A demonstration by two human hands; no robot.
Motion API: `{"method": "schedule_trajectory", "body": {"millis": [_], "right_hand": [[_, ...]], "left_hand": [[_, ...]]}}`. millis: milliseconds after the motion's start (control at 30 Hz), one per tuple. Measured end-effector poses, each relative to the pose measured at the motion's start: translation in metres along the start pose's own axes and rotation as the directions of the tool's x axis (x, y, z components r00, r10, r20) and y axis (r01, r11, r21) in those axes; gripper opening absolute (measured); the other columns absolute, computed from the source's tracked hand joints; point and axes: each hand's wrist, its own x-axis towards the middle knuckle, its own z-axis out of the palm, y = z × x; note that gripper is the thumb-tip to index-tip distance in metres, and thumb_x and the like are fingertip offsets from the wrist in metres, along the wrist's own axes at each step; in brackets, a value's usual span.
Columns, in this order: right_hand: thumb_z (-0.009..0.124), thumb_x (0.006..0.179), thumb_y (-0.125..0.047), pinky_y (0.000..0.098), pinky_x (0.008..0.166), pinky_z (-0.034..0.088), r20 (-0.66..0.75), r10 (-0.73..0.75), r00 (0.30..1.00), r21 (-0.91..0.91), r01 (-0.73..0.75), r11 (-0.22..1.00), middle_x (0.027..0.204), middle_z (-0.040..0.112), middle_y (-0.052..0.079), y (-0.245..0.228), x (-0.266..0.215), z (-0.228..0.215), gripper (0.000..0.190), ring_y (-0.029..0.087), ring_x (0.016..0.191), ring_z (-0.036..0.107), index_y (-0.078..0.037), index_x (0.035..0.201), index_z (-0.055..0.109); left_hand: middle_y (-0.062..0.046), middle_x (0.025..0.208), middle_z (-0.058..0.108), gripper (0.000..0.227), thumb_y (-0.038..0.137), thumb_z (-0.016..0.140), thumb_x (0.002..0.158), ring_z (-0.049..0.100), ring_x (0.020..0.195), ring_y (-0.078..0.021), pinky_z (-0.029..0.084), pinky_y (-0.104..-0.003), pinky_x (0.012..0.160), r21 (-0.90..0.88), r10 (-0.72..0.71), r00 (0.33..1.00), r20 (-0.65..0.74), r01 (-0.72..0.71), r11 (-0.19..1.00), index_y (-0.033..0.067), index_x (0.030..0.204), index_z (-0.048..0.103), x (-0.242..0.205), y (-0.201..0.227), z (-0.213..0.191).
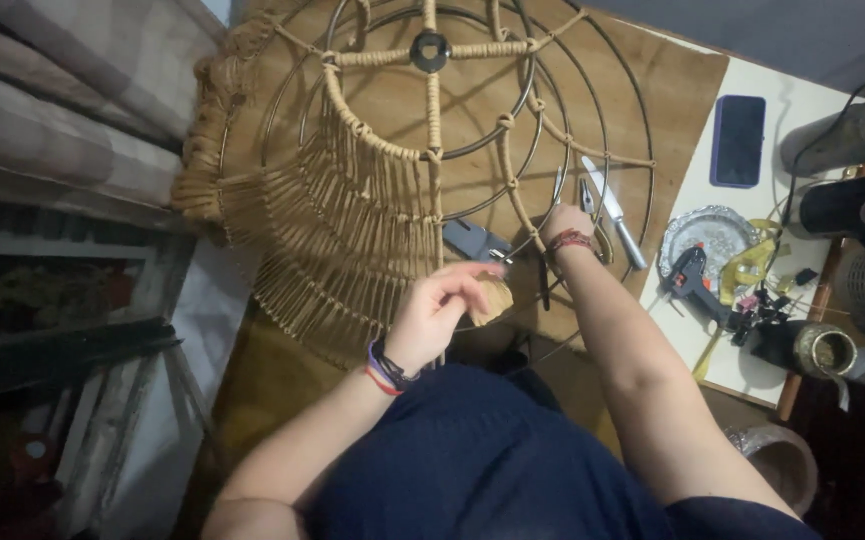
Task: The person is cutting thin wicker strips with scissors and preparing them for assembly on a larger wicker furniture frame.
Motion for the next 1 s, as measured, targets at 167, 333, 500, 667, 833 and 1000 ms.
{"method": "schedule_trajectory", "body": {"millis": [167,333,500,667,833,1000], "right_hand": [[0.058,0.093,-0.014,0.0501,0.075,0.062,-0.030,0.083,0.996,0.026,-0.082,0.996,0.087,0.078,0.023,-0.005,-0.001,-0.024,0.025,0.040,0.090,0.076,0.006,0.094,0.074],[0.046,0.100,-0.016,0.0602,0.088,0.057,0.011,0.104,0.994,-0.015,-0.104,0.994,0.110,0.075,0.026,-0.010,-0.015,-0.061,0.031,0.046,0.107,0.071,0.006,0.114,0.063],[0.073,0.085,-0.039,0.0510,0.079,0.062,0.009,0.006,1.000,-0.083,-0.005,0.996,0.095,0.079,0.022,0.010,-0.066,-0.118,0.045,0.041,0.098,0.076,0.000,0.105,0.080],[0.077,0.086,-0.036,0.0573,0.083,0.057,-0.081,0.046,0.996,0.208,-0.028,0.978,0.099,0.077,0.027,0.061,-0.180,-0.135,0.050,0.049,0.099,0.072,-0.003,0.121,0.068],[0.090,0.076,-0.023,0.0320,0.070,0.053,-0.062,0.032,0.998,0.826,0.033,0.562,0.078,0.074,0.016,0.082,-0.279,-0.129,0.057,0.026,0.073,0.068,-0.007,0.125,0.065],[0.088,0.080,-0.014,0.0292,0.067,0.060,-0.135,-0.089,0.987,0.968,0.151,0.201,0.083,0.078,0.016,0.104,-0.332,-0.132,0.061,0.021,0.073,0.075,-0.008,0.133,0.058]], "left_hand": [[-0.012,0.113,0.077,0.029,-0.003,0.062,0.094,0.072,0.110,-0.0270,0.054,-0.040,0.097,0.084,0.062,0.995,0.073,-0.068,0.994,0.0151,0.105,0.081,-0.009,-0.015,-0.011],[-0.010,0.118,0.077,0.026,0.007,0.074,0.091,0.073,0.109,-0.0241,0.059,-0.035,0.092,0.145,0.069,0.997,0.027,-0.072,0.987,0.0165,0.114,0.079,-0.014,-0.025,-0.013],[-0.005,0.123,0.074,0.038,0.010,0.079,0.089,0.064,0.079,-0.0053,0.059,-0.024,0.072,0.138,0.126,0.990,-0.070,-0.116,0.984,0.0212,0.125,0.076,-0.021,-0.022,-0.005],[-0.005,0.122,0.073,0.030,0.009,0.077,0.090,0.068,0.088,-0.0108,0.060,-0.025,0.076,0.101,0.198,0.977,-0.083,-0.189,0.977,0.0211,0.117,0.079,-0.021,-0.020,0.017],[-0.006,0.115,0.075,0.025,0.010,0.075,0.092,0.074,0.098,-0.0198,0.061,-0.029,0.079,0.133,0.193,0.981,-0.029,-0.188,0.973,0.0193,0.115,0.079,-0.024,-0.025,0.071],[-0.007,0.114,0.074,0.036,0.007,0.078,0.088,0.073,0.100,-0.0175,0.062,-0.026,0.080,0.062,0.230,0.971,-0.069,-0.226,0.972,0.0202,0.122,0.077,-0.033,-0.016,0.146]]}}
